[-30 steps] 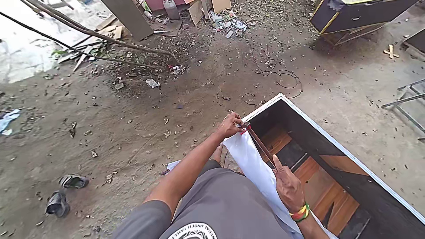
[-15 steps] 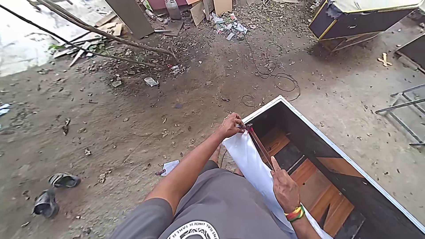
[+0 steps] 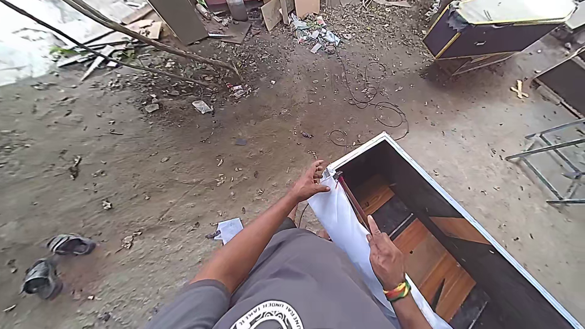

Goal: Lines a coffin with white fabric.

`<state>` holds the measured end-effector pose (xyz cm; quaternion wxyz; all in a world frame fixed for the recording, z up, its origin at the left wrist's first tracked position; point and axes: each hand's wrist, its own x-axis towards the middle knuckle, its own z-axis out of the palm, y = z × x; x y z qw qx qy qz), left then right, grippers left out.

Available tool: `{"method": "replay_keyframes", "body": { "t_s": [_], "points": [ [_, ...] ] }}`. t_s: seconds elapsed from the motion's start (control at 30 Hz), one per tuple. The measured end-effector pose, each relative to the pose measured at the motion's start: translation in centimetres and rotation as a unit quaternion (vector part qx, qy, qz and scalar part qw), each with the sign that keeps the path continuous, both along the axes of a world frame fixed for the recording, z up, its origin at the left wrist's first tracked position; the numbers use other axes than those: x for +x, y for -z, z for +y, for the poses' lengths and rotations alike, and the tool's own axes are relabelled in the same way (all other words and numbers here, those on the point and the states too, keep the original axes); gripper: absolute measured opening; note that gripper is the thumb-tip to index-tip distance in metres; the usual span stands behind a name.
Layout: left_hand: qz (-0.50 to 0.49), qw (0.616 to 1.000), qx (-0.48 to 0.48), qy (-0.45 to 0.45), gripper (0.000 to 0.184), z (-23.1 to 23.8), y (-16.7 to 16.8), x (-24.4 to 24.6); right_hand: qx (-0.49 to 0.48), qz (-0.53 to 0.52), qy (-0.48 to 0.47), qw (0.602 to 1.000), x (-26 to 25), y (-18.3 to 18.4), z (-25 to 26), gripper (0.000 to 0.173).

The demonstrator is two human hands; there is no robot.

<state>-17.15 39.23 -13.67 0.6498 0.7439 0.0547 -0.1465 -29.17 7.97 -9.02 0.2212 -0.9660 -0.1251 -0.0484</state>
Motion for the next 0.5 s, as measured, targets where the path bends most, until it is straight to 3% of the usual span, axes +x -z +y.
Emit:
{"method": "replay_keyframes", "body": {
  "t_s": [0.07, 0.2, 0.33, 0.5],
  "points": [
    [0.014, 1.000, 0.003, 0.012, 0.109, 0.03, 0.56, -0.32, 0.017, -0.024, 0.001, 1.000, 0.18, -0.35, 0.26, 0.043],
    [0.057, 0.998, -0.021, 0.032, 0.095, 0.00, 0.50, -0.35, 0.050, -0.066, 0.005, 0.996, -0.16, -0.83, 0.52, 0.042],
    [0.076, 0.995, -0.056, 0.026, 0.086, 0.19, 0.28, 0.05, -0.024, 0.050, 0.012, 0.998, 0.29, -0.62, 0.08, 0.045],
    [0.071, 0.995, -0.066, 0.038, 0.079, 0.76, -0.25, 0.08, 0.009, -0.041, 0.006, 0.999, -0.13, -0.65, 0.38, 0.043]
  ]
}}
